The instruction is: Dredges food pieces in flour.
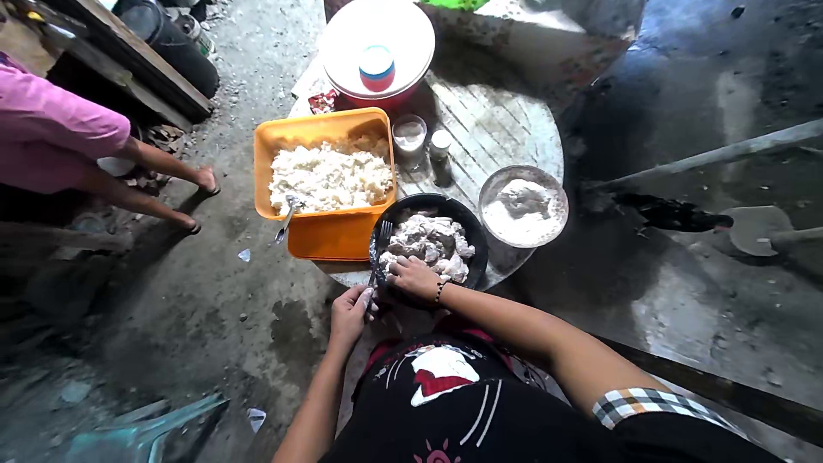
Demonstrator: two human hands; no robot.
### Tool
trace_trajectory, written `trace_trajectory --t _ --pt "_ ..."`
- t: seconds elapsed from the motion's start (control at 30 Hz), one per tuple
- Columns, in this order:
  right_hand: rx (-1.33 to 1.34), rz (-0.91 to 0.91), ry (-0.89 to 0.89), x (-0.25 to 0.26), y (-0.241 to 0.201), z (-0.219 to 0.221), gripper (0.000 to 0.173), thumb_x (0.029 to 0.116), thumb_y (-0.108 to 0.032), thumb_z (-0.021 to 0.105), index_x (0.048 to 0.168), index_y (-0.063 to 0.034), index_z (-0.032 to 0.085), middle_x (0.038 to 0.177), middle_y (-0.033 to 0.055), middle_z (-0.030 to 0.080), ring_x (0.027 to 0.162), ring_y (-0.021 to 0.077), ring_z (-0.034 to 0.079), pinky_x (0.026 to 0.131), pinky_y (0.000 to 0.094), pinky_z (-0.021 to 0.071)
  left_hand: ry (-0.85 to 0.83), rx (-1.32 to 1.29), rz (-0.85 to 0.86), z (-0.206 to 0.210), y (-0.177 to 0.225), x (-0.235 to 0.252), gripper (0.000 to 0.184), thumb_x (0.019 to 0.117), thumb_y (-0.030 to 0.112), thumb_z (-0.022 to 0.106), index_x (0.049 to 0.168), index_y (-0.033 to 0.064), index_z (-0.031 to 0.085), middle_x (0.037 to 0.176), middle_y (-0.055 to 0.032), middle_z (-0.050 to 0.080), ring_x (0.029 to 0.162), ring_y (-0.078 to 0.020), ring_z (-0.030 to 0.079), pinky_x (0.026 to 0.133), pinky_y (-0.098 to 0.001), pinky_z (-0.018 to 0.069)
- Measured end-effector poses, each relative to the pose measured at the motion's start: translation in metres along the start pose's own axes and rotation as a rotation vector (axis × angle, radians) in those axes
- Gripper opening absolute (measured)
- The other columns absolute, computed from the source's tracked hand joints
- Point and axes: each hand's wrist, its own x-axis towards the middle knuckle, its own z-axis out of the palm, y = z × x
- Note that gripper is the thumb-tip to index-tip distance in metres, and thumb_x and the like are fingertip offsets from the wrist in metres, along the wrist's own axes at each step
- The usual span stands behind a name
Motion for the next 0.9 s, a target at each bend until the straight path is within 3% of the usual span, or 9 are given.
trace_trajectory --t 0.23,0.43,0.7,0.8,0.9 --pt "0.064 -0.107 0.189 -0.001 0.009 0.004 0.025 0.1047 -0.015 0.051 0.120 -0.0044 0.067 0.127 0.0221 0.065 0.119 0.0416 0.063 0.094 0.0568 0.0529 -0.011 0.013 -0.009 -0.007 -0.002 0.000 0.023 0.1057 0.011 0.054 0.113 -0.0020 0.071 0.074 -0.0046 0.071 0.056 -0.0093 0.064 0.051 -0.0232 0.0546" --pt "0.245 -0.094 0.271 -0.005 0.014 0.007 0.022 0.1025 -0.008 0.054 0.113 -0.0047 0.073 0.130 0.0232 0.065 0.118 0.0404 0.065 0.095 0.0562 0.0562 -0.013 0.032 -0.014 -0.011 0.002 0.003 0.023 0.1061 0.011 0.053 0.114 -0.0016 0.071 0.074 -0.0045 0.071 0.056 -0.0099 0.065 0.051 -0.0238 0.0551" --pt "0.245 0.004 0.178 -0.010 0.014 0.006 0.026 0.1052 -0.014 0.053 0.121 -0.0008 0.069 0.136 0.0261 0.062 0.125 0.0422 0.063 0.100 0.0570 0.0546 -0.028 0.024 -0.016 -0.014 0.005 0.008 0.024 0.1064 0.011 0.053 0.114 -0.0022 0.071 0.074 -0.0052 0.071 0.056 -0.0106 0.065 0.052 -0.0244 0.0553" --pt "0.212 0.015 0.206 -0.005 0.012 0.005 0.023 0.1036 -0.006 0.051 0.117 0.0035 0.067 0.123 0.0261 0.066 0.119 0.0430 0.064 0.099 0.0550 0.0544 -0.032 0.025 -0.023 -0.013 0.006 0.009 0.024 0.1065 0.011 0.052 0.114 -0.0028 0.070 0.075 -0.0055 0.071 0.057 -0.0108 0.065 0.052 -0.0242 0.0553" --pt "0.299 0.099 0.276 -0.002 0.007 -0.006 0.022 0.1009 -0.013 0.059 0.113 0.0019 0.071 0.116 0.0232 0.070 0.115 0.0402 0.067 0.101 0.0548 0.0535 -0.025 0.019 -0.025 -0.013 0.008 0.011 0.023 0.1063 0.011 0.053 0.114 -0.0030 0.070 0.075 -0.0061 0.071 0.057 -0.0108 0.066 0.052 -0.0245 0.0557"
